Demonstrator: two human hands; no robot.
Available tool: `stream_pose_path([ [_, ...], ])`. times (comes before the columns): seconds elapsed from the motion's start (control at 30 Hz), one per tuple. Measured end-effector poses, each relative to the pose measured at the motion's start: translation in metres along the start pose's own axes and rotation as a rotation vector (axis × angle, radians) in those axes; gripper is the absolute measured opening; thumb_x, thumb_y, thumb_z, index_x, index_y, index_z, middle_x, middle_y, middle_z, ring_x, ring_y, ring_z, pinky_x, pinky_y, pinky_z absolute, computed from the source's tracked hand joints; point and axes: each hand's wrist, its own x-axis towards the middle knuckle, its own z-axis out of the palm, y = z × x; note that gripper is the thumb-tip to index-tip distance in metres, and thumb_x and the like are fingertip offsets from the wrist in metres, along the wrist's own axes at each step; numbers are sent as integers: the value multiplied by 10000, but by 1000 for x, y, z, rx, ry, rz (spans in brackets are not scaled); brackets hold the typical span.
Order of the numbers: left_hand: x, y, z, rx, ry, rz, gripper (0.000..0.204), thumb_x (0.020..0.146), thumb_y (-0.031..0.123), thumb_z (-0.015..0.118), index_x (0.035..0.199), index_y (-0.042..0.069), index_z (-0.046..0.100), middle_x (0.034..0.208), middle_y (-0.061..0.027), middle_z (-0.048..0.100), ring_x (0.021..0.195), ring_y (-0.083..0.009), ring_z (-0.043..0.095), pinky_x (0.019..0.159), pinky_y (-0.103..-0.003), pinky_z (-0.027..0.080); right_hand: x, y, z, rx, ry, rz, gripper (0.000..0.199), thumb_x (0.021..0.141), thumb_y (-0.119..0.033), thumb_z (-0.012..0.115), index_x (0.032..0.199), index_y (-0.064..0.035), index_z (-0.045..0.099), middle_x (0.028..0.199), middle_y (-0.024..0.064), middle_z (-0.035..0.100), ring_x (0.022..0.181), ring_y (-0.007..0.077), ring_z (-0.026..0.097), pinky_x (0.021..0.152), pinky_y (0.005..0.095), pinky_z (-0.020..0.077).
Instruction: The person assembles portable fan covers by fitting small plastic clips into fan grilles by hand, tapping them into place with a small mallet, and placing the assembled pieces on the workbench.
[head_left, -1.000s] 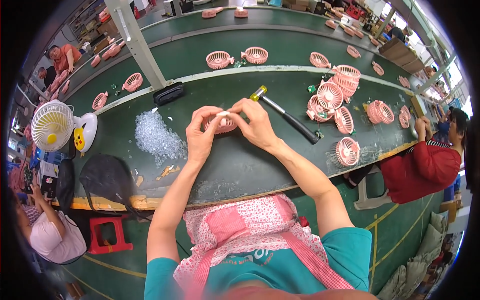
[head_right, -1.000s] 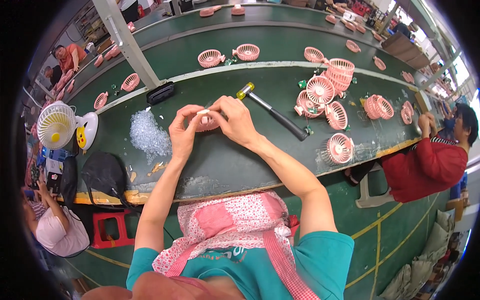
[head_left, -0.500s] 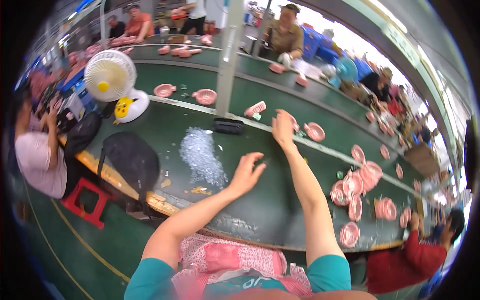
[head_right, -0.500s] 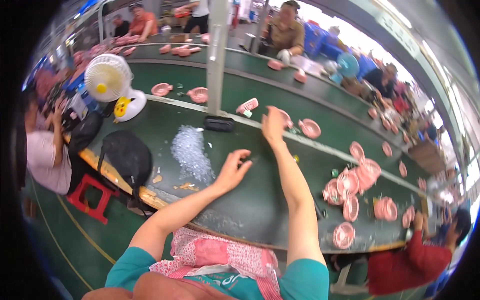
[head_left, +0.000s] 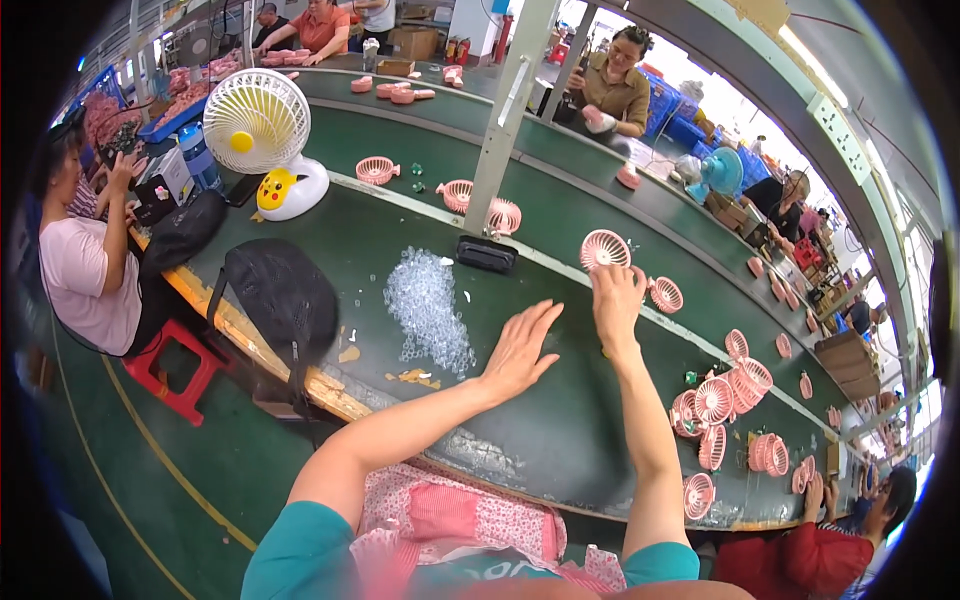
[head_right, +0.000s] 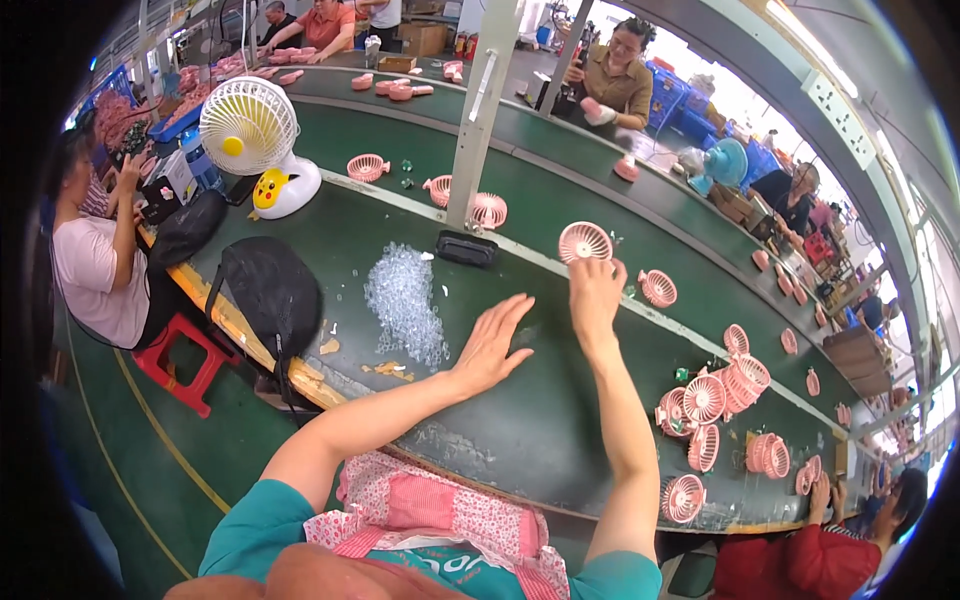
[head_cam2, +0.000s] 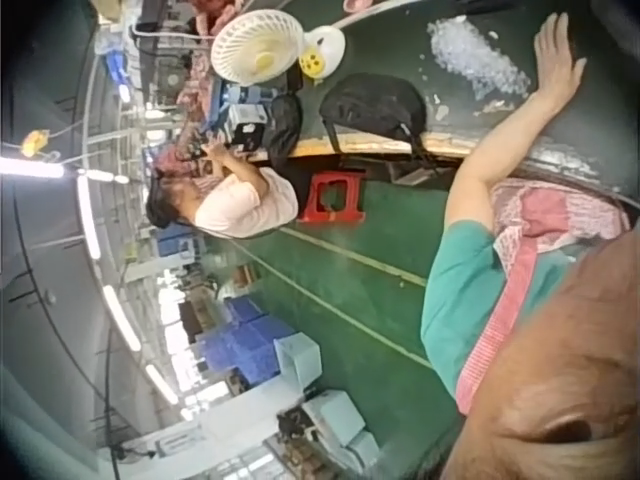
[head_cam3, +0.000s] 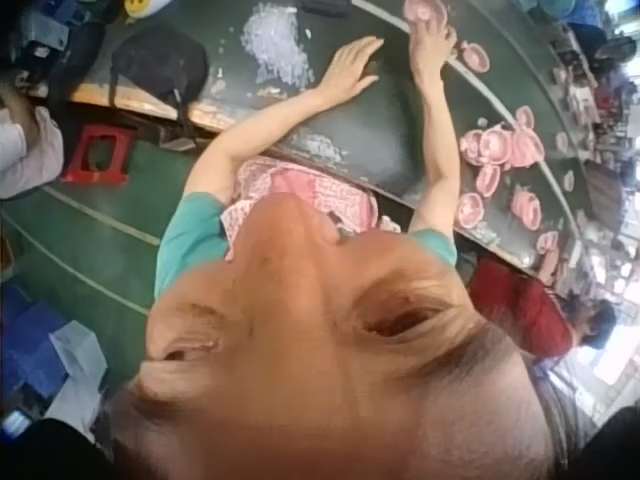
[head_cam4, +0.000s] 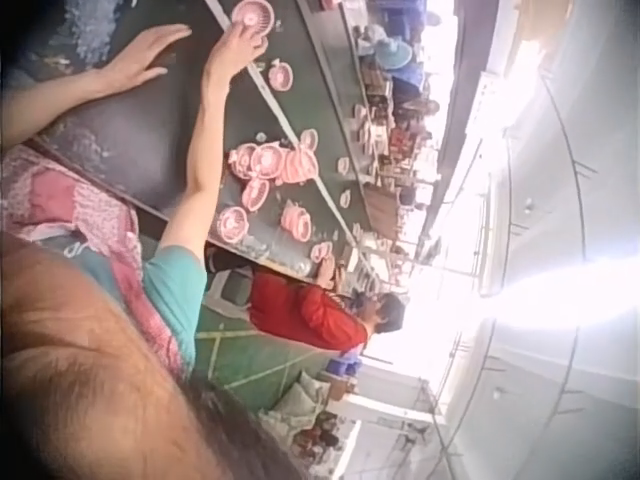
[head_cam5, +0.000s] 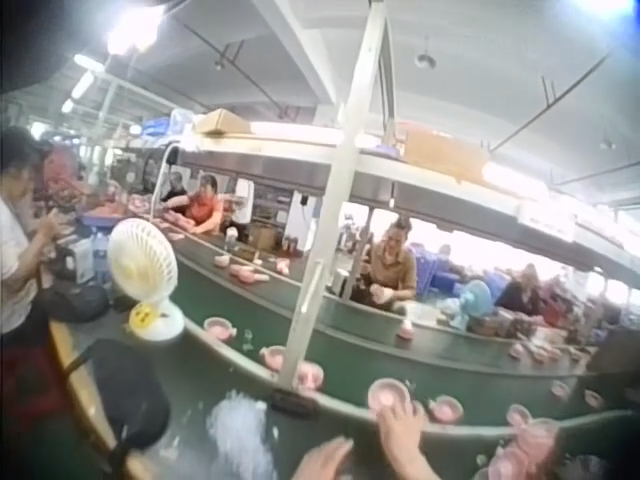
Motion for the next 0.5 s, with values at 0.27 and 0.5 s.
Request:
stream_pose_path([
  [0.27, -1, -9, 5, 219, -122, 186, 562, 714, 101, 748, 1246, 105, 569, 1168, -70, 610, 1195, -293, 535, 1108, -569, 296, -79, -72, -68, 536, -264, 177, 520, 790, -215, 783, 1204, -19, 537, 1278, 185, 522, 1215, 388, 488, 1040, 501, 371],
  [0.5, 1, -2, 2, 148, -280, 205, 313, 835, 71, 683, 1136, 81, 597, 1058, -76, 616, 1028, -279, 587, 902, -401, 448, -108, -58, -69, 539, -367, 327, 306, 838, -164, 738, 1099, -29, 653, 1177, 109, 630, 1166, 316, 539, 1041, 442, 372],
])
